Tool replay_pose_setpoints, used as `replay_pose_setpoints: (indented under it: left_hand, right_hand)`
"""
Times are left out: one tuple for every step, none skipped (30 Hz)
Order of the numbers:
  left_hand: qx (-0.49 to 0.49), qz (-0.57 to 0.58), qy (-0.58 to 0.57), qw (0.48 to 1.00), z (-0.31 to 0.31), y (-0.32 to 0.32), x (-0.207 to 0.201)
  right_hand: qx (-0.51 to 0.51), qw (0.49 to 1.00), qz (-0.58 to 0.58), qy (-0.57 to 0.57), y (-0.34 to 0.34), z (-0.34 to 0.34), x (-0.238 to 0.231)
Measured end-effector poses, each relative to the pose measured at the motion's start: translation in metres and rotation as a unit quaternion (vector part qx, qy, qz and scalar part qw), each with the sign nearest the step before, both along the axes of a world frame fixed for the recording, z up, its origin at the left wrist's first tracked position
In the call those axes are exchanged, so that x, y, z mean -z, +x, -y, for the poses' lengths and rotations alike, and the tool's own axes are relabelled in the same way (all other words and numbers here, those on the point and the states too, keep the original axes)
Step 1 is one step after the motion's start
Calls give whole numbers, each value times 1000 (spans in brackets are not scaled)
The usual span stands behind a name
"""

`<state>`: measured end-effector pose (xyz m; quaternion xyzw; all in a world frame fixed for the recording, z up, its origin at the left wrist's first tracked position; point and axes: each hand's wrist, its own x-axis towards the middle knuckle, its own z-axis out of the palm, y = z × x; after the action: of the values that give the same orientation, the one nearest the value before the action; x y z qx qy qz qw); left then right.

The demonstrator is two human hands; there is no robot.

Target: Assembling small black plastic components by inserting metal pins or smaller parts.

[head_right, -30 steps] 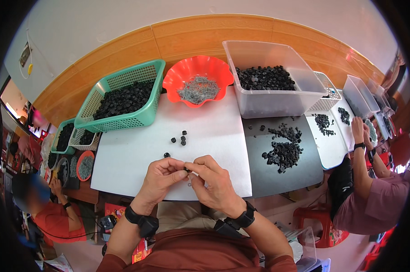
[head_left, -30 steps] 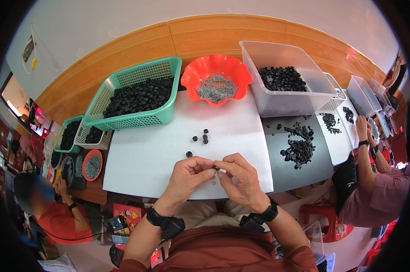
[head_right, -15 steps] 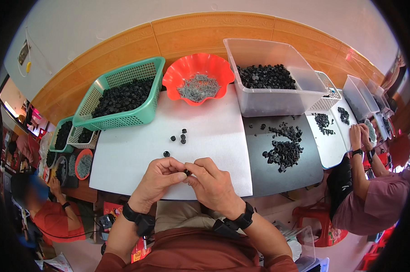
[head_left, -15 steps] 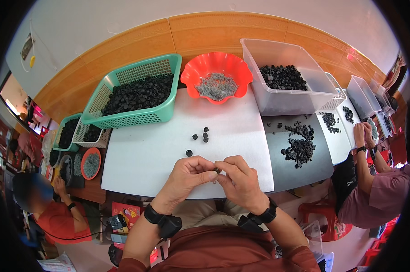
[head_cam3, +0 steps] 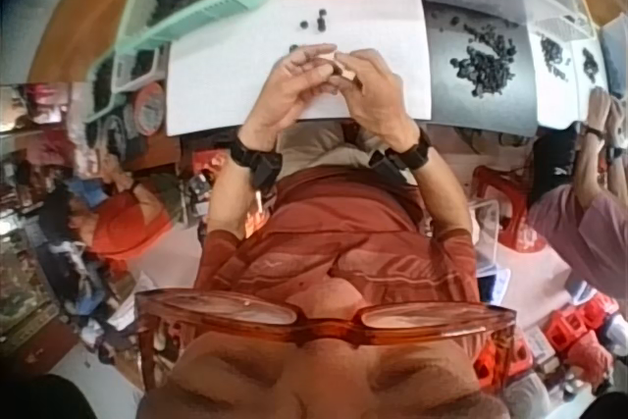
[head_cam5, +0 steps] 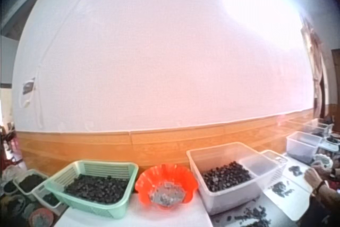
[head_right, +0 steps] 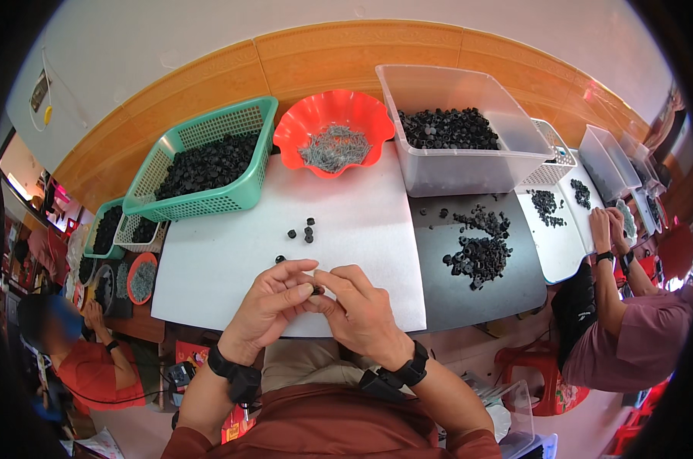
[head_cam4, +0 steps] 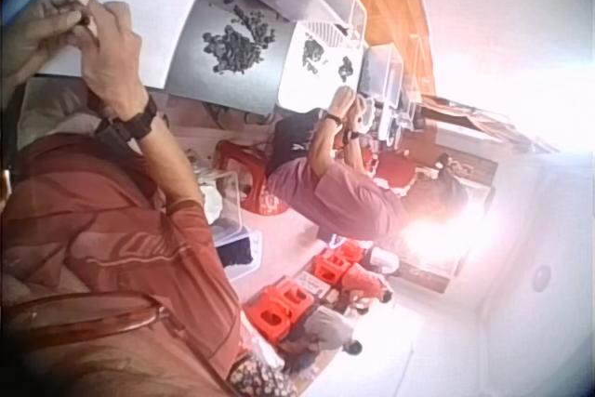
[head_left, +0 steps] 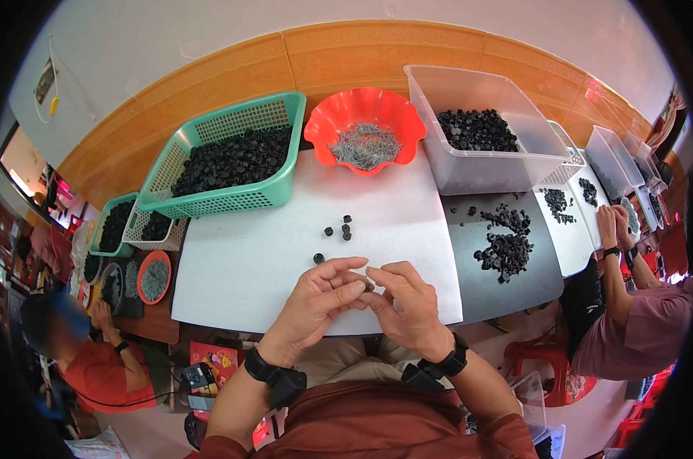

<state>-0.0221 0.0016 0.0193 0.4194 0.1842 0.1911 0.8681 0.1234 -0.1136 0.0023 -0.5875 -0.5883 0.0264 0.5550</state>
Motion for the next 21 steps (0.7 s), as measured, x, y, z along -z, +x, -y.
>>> replay_pose_setpoints:
  left_hand:
    - [-2,4,-6,1000,1,0,2]
    - [-2,4,-5,1000,2,0,4]
    - [-4,6,-13,1000,3,0,5]
    - [-5,8,-22,1000,4,1,6]
    - [-4,9,-21,1000,6,2,5]
    - [-8,8,-30,999,8,3,2]
    - [-12,8,-39,999,10,5,1]
    - [-12,8,-38,999,10,5,1]
    - [-17,8,-46,999,11,6,2]
    - [-22,8,-54,998,11,6,3]
    - [-22,8,-52,998,12,6,4]
    - [-31,8,-53,998,12,6,4]
    - [-39,8,-53,998,13,6,4]
    - [-40,7,-52,998,14,6,5]
    - [-47,4,-51,998,15,5,5]
    - [-53,2,-50,997,16,5,5]
    - [-54,1,-49,997,18,5,5]
    - [-55,0,-44,997,19,5,5]
    - [-57,-2,-39,998,21,5,4]
    - [-58,-3,-38,998,22,4,2]
    - [-63,-14,-21,998,23,3,-1]
  right_hand:
    - [0,1000,0,1,0,0,1]
    - [2,1000,-9,18,0,1,1]
    - [4,999,-17,35,0,1,1]
    - [4,999,-17,35,1,1,2]
    - [15,999,4,47,2,1,3]
    - [27,998,24,58,2,2,4]
    - [27,998,24,59,1,2,3]
    - [39,997,27,59,0,2,2]
    - [50,996,31,60,-1,2,1]
    - [50,996,31,61,-1,2,1]
    - [49,996,31,65,-1,1,2]
    - [48,996,32,69,-1,0,2]
    - [47,996,31,70,-2,0,2]
    - [43,997,34,60,-2,0,1]
    - [39,997,38,51,-2,0,1]
    - [38,997,38,52,-1,0,1]
    - [43,996,57,57,-1,0,1]
    - [48,994,75,61,0,0,2]
    - [46,994,74,62,-1,0,3]
    - [50,994,72,66,-2,0,3]
    - [54,994,70,70,-2,0,4]
